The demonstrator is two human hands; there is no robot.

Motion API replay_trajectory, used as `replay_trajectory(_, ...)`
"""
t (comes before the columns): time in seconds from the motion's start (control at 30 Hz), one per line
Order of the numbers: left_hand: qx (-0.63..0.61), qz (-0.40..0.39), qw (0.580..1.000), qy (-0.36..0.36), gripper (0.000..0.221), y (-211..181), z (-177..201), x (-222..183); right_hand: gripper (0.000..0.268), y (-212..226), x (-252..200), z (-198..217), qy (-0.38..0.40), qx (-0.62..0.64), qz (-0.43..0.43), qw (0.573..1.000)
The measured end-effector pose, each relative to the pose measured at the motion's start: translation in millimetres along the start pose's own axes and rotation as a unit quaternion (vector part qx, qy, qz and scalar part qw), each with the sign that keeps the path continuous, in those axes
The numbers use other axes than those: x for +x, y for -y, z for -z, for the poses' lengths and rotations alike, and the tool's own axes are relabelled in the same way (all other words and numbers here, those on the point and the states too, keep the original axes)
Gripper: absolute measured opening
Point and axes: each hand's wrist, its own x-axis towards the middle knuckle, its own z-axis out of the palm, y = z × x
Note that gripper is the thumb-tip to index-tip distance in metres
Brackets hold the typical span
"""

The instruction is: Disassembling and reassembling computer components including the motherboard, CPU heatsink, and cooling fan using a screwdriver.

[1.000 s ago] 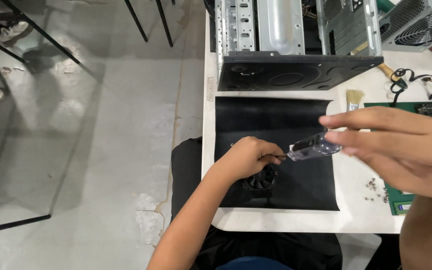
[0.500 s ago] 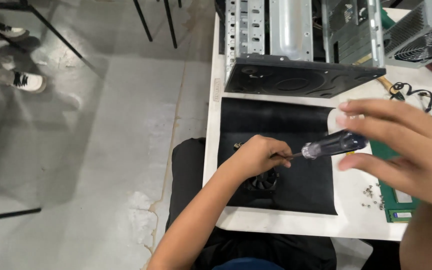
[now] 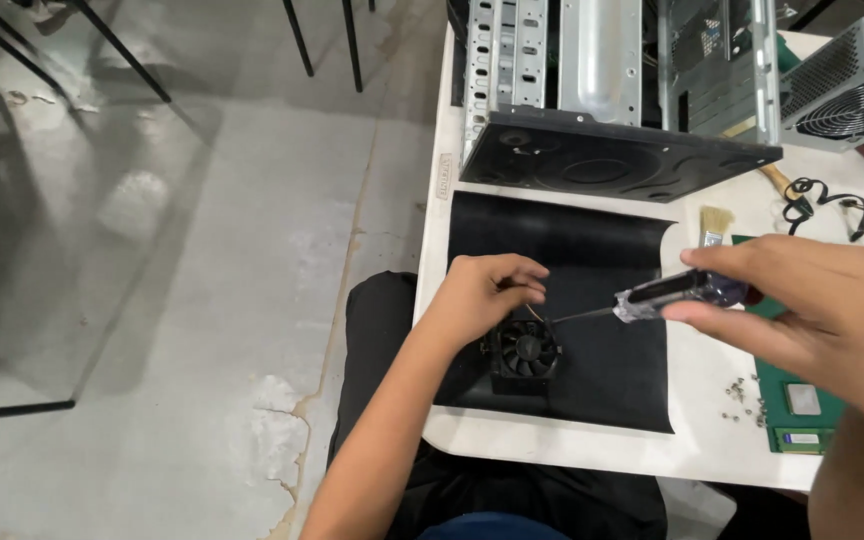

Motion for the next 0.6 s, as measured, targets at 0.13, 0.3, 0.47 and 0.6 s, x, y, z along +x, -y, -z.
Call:
replay_trajectory(0.13,-0.071,0.051,0.996,0.009,0.025,1.8,2.4,-9.8,0.036,5.1,6.9,-5.0,-0.054,0.015,0.045,0.997)
replay_trajectory(0.3,-0.338,0.081,0.937,0.024,0.036,6.6,-0.8,-18.6,0.043,-4.0,3.9,-8.6,-0.071,0.024,0.052,0.996)
replay_trajectory(0.47,-0.375,0.092,0.922,0.027,0.036,0.5,-0.6,-21.9,0.032,-5.0,5.2,-10.0,-0.067,0.111,0.051,0.99)
replay_trajectory(0.6,-0.398,0.065,0.915,0.025,0.033,9.5,-3.2,-20.6,0.038,-14.5,-0.7,-11.5,-0.029,0.123,0.04,0.991)
